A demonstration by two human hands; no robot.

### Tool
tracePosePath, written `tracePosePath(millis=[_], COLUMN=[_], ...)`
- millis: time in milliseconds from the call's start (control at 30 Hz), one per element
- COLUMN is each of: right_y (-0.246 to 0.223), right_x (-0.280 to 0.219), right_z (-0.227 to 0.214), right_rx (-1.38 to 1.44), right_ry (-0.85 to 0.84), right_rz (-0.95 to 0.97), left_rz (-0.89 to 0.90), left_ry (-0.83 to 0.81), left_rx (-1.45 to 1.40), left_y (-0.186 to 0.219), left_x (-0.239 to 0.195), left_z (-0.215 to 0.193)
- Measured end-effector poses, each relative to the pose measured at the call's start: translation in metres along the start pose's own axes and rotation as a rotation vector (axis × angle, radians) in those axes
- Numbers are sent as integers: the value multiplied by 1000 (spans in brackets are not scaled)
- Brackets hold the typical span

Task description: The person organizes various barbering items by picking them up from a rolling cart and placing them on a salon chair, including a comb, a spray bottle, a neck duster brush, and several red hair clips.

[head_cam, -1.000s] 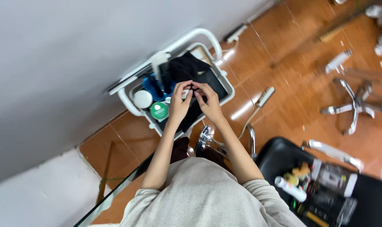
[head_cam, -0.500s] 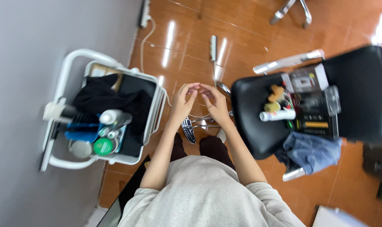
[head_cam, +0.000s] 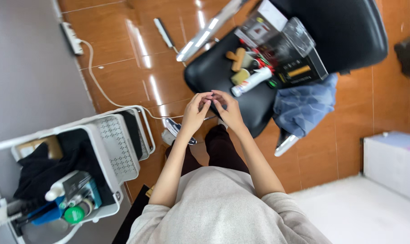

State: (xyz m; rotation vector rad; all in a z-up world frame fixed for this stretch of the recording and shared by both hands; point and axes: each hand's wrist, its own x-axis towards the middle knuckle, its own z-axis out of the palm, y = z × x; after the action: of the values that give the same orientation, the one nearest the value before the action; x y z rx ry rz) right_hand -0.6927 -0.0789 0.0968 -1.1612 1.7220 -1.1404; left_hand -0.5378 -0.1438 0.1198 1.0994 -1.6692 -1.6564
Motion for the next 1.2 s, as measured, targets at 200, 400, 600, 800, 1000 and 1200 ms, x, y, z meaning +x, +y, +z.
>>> tracePosePath(millis=[200, 400, 600, 800, 1000, 1200], right_y=[132, 279, 261, 273, 325, 343], right_x=[-3, 3, 56, 80, 72, 66], right_z=[-76, -124, -141, -136, -110, -102], right_rx=[-9, 694, 599, 804, 757, 682], right_ry=[98, 264, 456, 490, 477, 671], right_rz=[270, 715, 697, 900, 969, 888], left_rz=[-119, -212, -148, -126, -158, -215], left_ry=[-159, -250, -206, -130, -194, -419], left_rx=[71, 61, 444, 856, 1072, 1041], left_y=[-34, -122, -228, -244, -227, -211], left_x=[42, 83, 122, 130, 144, 153], left_z=[90, 167, 222, 257, 267, 258])
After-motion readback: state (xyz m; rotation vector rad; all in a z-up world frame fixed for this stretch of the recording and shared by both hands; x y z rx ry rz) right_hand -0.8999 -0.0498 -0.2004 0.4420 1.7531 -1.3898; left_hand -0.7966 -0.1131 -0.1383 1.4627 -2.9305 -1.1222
